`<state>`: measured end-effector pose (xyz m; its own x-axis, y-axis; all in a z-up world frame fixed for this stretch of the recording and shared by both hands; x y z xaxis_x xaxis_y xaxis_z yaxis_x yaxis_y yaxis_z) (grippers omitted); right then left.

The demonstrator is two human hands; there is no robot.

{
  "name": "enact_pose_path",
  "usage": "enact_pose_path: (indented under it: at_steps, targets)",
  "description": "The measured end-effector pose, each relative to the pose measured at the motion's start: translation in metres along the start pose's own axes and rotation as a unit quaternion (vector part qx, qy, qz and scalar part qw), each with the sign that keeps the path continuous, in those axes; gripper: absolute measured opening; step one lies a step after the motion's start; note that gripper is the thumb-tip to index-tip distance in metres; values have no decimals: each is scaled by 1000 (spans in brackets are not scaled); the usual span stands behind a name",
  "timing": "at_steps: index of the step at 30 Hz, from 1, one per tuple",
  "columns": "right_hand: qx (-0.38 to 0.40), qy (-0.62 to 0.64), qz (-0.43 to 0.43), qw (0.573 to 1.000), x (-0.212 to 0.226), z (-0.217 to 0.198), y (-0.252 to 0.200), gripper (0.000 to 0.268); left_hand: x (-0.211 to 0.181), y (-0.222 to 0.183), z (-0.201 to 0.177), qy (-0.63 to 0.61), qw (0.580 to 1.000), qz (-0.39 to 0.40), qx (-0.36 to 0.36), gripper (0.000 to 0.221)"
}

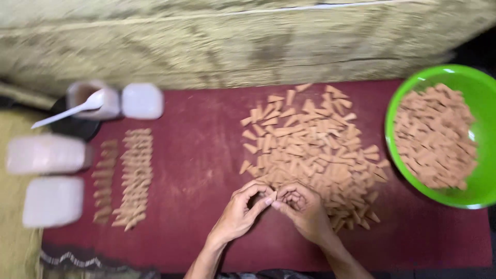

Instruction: Arranging incense cones into organized rows on a work surface

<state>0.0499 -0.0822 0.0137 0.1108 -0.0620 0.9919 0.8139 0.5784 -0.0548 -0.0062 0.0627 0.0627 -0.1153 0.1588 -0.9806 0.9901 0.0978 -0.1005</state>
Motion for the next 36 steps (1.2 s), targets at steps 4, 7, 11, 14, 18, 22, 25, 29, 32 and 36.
enact_pose_path:
  at_steps: [4,7,11,14,18,22,25,29,32,36]
  targets:
    - [57,-19,74,995,-3,50,-4,27,51,-50,-25,-126,988,-79,-37,12]
    - [136,-175,-13,975,26,94,0,16,77,-80,-39,-248,961,-57,-108,10]
    - [165,-197,-18,966,32,141,1,12,84,-123,-74,-217,931,-40,-292,12]
    - [191,-216,-65,955,36,177,1,10,62,-154,-101,-93,914,-29,-393,8]
    - [235,-212,-96,944,31,227,-1,10,62,-193,-126,11,872,-40,-488,11]
    - [272,-204,-112,934,14,271,-5,9,67,-225,-142,51,833,-58,-547,11]
    - [274,-195,-119,934,4,298,-5,10,70,-245,-153,87,795,-53,-598,13]
    - [275,-207,-155,926,-5,328,-5,11,70,-258,-163,112,790,-51,-600,20]
    - [269,-217,-178,921,-13,342,-5,12,76,-264,-169,113,794,-62,-593,25]
    - [236,-244,-223,914,-21,354,-6,15,91,-269,-174,104,800,-61,-588,30]
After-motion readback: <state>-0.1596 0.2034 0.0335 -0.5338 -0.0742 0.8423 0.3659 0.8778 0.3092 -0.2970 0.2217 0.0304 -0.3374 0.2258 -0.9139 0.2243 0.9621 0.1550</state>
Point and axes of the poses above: each hand's wrist, its own y-axis towards the middle knuckle, its own z-axis out of the palm, x = y × z, the point moved 8 cm from there along y, towards the middle knuckle, and after that the axes turned 4 degrees about -z, right-handed, at the moved point
